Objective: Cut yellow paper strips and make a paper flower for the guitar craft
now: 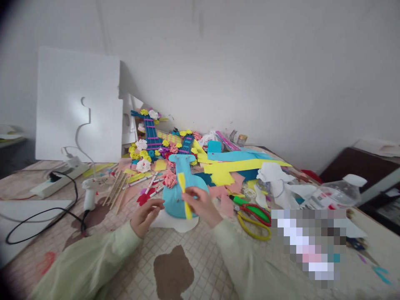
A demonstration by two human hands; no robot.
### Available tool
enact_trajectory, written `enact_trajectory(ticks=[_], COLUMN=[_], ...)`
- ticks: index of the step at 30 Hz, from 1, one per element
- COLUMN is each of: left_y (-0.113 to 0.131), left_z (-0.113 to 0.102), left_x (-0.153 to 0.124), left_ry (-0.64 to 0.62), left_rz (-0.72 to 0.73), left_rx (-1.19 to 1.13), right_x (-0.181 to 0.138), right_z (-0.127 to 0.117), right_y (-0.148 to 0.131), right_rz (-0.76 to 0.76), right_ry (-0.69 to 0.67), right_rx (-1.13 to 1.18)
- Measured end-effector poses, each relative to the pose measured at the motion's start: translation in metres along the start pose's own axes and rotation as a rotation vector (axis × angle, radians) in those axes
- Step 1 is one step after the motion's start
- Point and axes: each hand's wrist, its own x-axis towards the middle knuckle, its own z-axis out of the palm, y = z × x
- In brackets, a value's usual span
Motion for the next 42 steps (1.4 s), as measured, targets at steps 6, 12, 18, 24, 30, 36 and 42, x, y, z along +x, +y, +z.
enact_trajectory(ticks=[6, 12, 18, 24, 30, 36, 42], left_y=[-0.006, -0.008, 0.008, 0.012, 0.013, 0.013, 0.015], left_z=[0.032, 0.025, 0.009, 0.011, 0.011, 0.014, 0.016], left_x=[0.021, 0.007, 0.0, -0.002, 0.002, 0.009, 0.007], left_ry=[0.121, 0.077, 0.141, 0.132, 0.107, 0.273, 0.282], left_rz=[-0.185, -0.24, -0.389, -0.464, -0.473, -0.562, -0.626], left_rx=[-0.159, -0.248, -0.307, -0.484, -0.474, -0.57, -0.59], right_x=[0.017, 0.001, -0.016, -0.013, -0.012, -0.02, -0.026], right_z=[0.069, 0.072, 0.078, 0.072, 0.065, 0.069, 0.069], right_y=[0.017, 0.052, 0.054, 0.051, 0.047, 0.047, 0.049], right_rz=[-0.086, -0.067, -0.01, 0.172, 0.232, 0.138, 0.086], right_ry=[-0.068, -0.164, -0.355, -0.49, -0.568, -0.352, -0.424], right_rx=[0.33, 0.336, 0.26, 0.611, 0.749, 0.464, 0.42])
